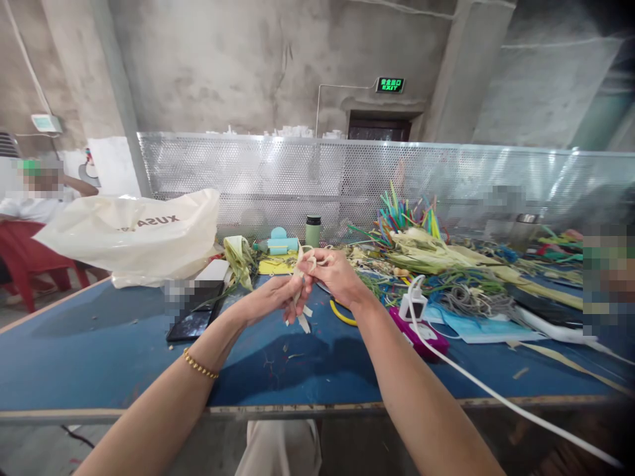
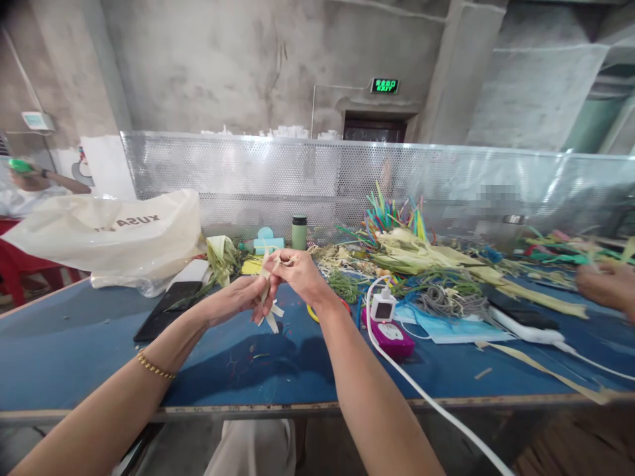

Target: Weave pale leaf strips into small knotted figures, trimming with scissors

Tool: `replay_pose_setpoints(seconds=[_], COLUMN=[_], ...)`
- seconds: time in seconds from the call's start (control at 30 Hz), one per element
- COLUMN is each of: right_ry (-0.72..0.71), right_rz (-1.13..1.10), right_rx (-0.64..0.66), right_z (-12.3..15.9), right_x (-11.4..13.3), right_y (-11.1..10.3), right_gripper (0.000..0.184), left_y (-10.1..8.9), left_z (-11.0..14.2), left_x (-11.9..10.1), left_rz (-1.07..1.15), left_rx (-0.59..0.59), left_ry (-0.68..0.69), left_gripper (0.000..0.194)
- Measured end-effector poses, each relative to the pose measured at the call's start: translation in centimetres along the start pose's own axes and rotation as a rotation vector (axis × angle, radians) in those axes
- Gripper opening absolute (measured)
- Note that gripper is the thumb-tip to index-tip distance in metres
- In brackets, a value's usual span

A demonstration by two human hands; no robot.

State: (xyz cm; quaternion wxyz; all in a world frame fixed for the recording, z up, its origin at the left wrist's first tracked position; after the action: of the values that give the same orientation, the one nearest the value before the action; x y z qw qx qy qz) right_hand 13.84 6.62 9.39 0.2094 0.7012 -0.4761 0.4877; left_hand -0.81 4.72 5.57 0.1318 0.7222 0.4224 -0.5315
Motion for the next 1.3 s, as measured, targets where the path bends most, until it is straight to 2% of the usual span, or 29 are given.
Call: replay_pose_setpoints(seconds=[0.1, 0.27, 0.47, 0.73, 0.97, 1.07, 1.2, 1.27, 1.3], right_ry=[-0.018, -0.012, 0.031, 0.060, 0.067, 0.059, 0.042, 0.042, 0.044], right_rz=[-0.040, -0.085, -0.185, -0.234, -0.192, -0.163, -0.125, -0.109, -0.103], right_rx=[0.001, -0.014, 0.072, 0.009, -0.129, -0.182, -0.214, -0.208, -0.203], right_z=[-0.1, -0.2, 0.0, -0.2, -0.7, -1.0, -1.3, -1.6, -1.8], right_x=[0.0, -0.3, 0.0, -0.1, -0.3, 0.3, 2.1, 2.7, 2.9], right_y=[-0.2, -0.3, 0.1, -0.5, -0.7, -1.2, -1.3, -1.0, -0.7], right_gripper=[0.025, 0.026, 0.024, 0.029, 0.034, 0.037, 0.037, 0.037, 0.036], left_y=[0.1, -0.4, -0.7, -0.8, -1.1, -2.7, -5.9, -6.4, -6.3], left_z=[-0.1, -0.3, -0.1, 0.1, 0.2, 0.4, 0.8, 0.6, 0.4], left_x=[-0.3, -0.4, -0.2, -0.9, -1.0, -0.7, -1.3, -2.2, -2.8], left_rz=[0.055, -0.145, -0.199, -0.185, -0.151, -0.074, -0.105, -0.157, -0.184], left_rx=[-0.037, -0.122, -0.086, -0.033, -0.073, -0.228, -0.631, -0.676, -0.650], left_ry=[0.046, 0.077, 0.038, 0.016, -0.021, -0.053, 0.102, 0.142, 0.143], left_gripper=[0.050, 0.044, 0.046, 0.044, 0.045, 0.050, 0.051, 0.045, 0.041])
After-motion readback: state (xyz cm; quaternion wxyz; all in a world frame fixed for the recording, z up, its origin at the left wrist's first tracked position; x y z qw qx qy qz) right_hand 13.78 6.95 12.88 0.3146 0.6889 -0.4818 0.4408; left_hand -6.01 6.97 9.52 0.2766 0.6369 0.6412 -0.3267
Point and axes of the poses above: each hand's wrist, its own z-axis away from the middle knuckle, its own y-axis out of the palm, x = y × z, the point moved 3 cm from there along -z, towards the middle knuckle, and after that the axes turned 6 degrees about y, right-handed, at the moved point
